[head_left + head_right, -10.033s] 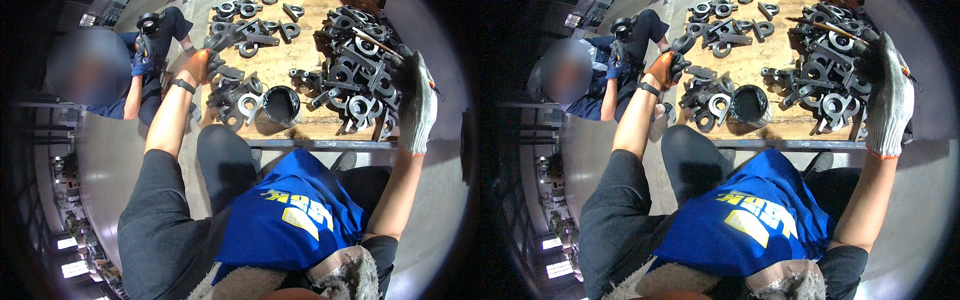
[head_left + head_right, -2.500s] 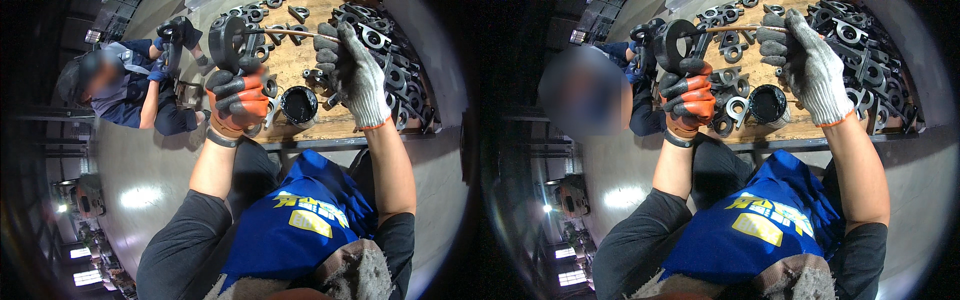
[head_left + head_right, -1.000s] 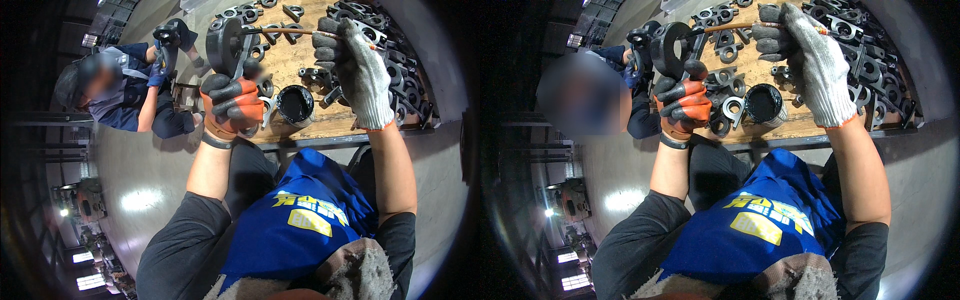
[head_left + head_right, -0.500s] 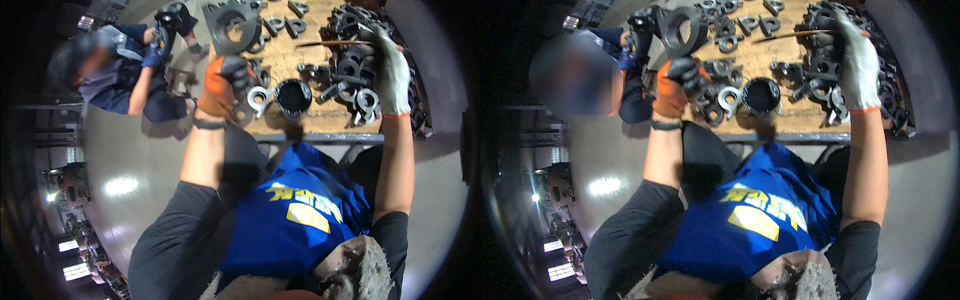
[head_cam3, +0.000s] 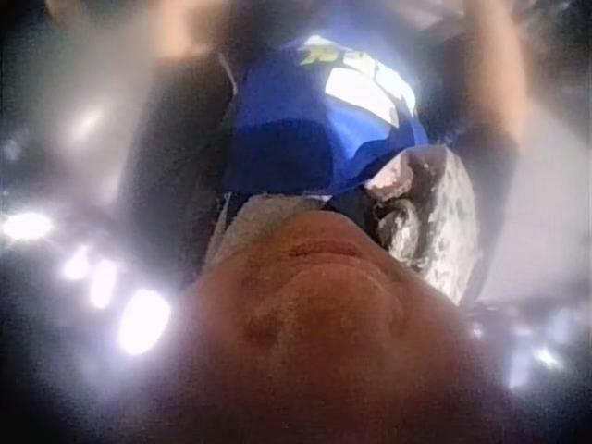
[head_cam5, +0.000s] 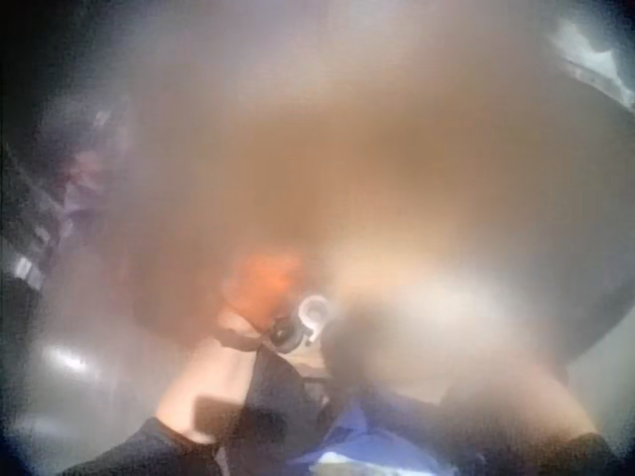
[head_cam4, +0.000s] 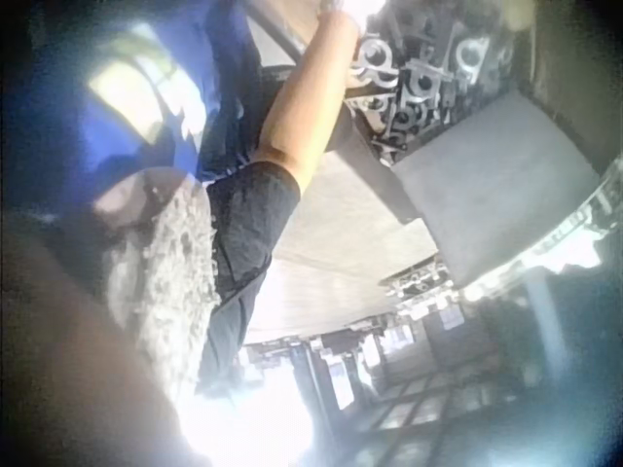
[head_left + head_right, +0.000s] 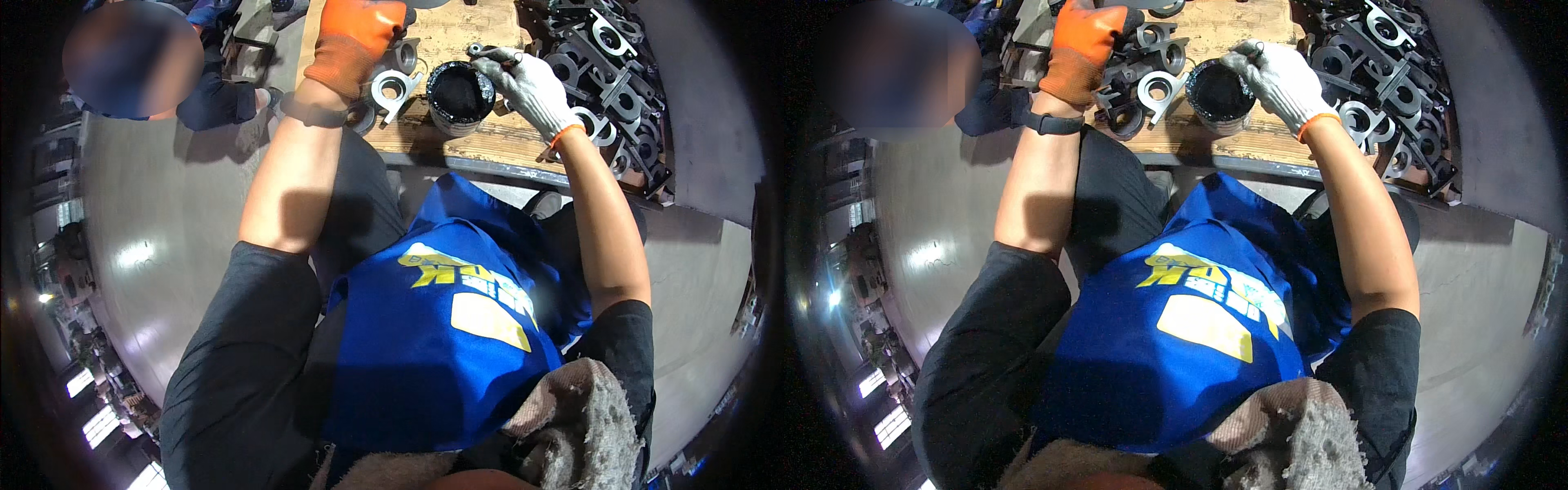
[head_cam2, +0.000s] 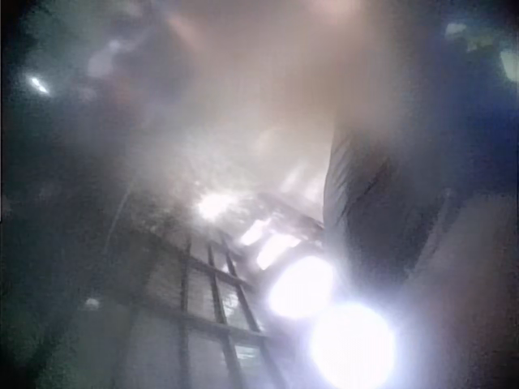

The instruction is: The person repeatedly picks up metal parts from a table, dips a brush into a container of black paint, and applies paint to the parts. The painted parts are placed back on the table. Another person is visible in the background performing a similar task.

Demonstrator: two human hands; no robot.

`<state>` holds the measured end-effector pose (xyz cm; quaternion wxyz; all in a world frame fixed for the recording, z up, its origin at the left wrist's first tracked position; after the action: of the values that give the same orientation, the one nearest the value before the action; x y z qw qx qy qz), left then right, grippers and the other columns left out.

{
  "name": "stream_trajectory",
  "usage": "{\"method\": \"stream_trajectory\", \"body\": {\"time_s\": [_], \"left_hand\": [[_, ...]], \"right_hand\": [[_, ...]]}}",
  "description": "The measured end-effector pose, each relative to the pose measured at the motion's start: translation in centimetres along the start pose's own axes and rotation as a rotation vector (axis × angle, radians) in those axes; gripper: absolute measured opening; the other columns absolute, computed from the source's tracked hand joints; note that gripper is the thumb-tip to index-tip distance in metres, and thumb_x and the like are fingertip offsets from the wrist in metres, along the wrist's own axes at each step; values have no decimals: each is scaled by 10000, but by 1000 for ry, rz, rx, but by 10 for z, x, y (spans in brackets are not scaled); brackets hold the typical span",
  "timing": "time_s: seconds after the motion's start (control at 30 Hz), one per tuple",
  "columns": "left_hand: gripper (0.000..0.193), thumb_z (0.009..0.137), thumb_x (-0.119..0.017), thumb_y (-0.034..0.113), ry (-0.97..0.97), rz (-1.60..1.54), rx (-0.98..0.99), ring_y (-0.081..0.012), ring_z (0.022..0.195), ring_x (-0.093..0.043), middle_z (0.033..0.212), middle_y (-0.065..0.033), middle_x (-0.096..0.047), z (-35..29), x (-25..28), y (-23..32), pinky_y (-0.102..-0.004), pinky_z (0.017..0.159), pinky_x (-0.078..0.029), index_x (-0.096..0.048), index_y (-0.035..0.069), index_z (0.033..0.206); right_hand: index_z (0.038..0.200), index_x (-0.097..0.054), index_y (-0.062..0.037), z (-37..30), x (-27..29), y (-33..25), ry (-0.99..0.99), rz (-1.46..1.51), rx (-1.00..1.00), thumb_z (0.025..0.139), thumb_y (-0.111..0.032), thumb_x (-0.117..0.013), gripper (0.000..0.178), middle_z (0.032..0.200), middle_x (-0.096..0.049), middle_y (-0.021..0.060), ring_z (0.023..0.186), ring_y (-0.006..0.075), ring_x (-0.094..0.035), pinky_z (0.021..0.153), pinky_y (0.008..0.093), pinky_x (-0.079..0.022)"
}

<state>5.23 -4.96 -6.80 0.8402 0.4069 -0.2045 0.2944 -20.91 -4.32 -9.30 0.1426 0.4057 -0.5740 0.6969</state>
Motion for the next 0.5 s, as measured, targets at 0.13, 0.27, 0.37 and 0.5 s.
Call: {"method": "stream_trajectory", "body": {"time_s": [0.13, 0.27, 0.37, 0.5], "left_hand": [[346, 730, -626, 17, -2, -51, 57, -200, 836, -668, 952, -92, -703, 2, 0, -2, -310, 761, -528, -638, -1, 1076], [390, 728, -655, 28, 0, -85, 97, -177, 849, -661, 966, -77, -701, 5, 3, -2, -310, 778, -529, -614, -20, 1113], [428, 727, -677, 35, 9, -123, 129, -161, 858, -656, 976, -66, -699, 10, 2, -3, -310, 791, -530, -596, -34, 1141], [476, 697, -642, 14, 68, -677, 317, -134, 807, -620, 974, -39, -670, 21, 5, 36, -265, 735, -508, -583, -23, 1168]], "right_hand": [[1036, -696, -89, 4, -13, 19, 16, -45, 140, 934, -436, -565, 385, 796, -685, 145, 724, 300, -671, 664, 374, -510], [1056, -696, -93, 3, 12, -10, 82, -42, 0, 929, -501, -545, 453, 671, -648, 145, 585, 241, -658, 600, 352, -504], [1063, -692, -72, -4, 22, -2, -66, -58, 7, 928, -492, -563, 460, 664, -635, 124, 579, 197, -658, 586, 342, -495], [1022, -694, -84, -12, 28, -1, 19, 4, 18, 920, -471, -582, 415, 694, -646, 107, 645, 211, -637, 621, 333, -483]]}}
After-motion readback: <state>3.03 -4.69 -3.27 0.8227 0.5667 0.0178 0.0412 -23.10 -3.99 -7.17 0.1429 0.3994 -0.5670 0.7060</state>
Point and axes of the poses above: each hand's wrist, its own z-axis towards the middle knuckle, its own x-axis out of the back of the hand, y = z × x, the point moved 2 cm from there along z, towards the middle knuckle
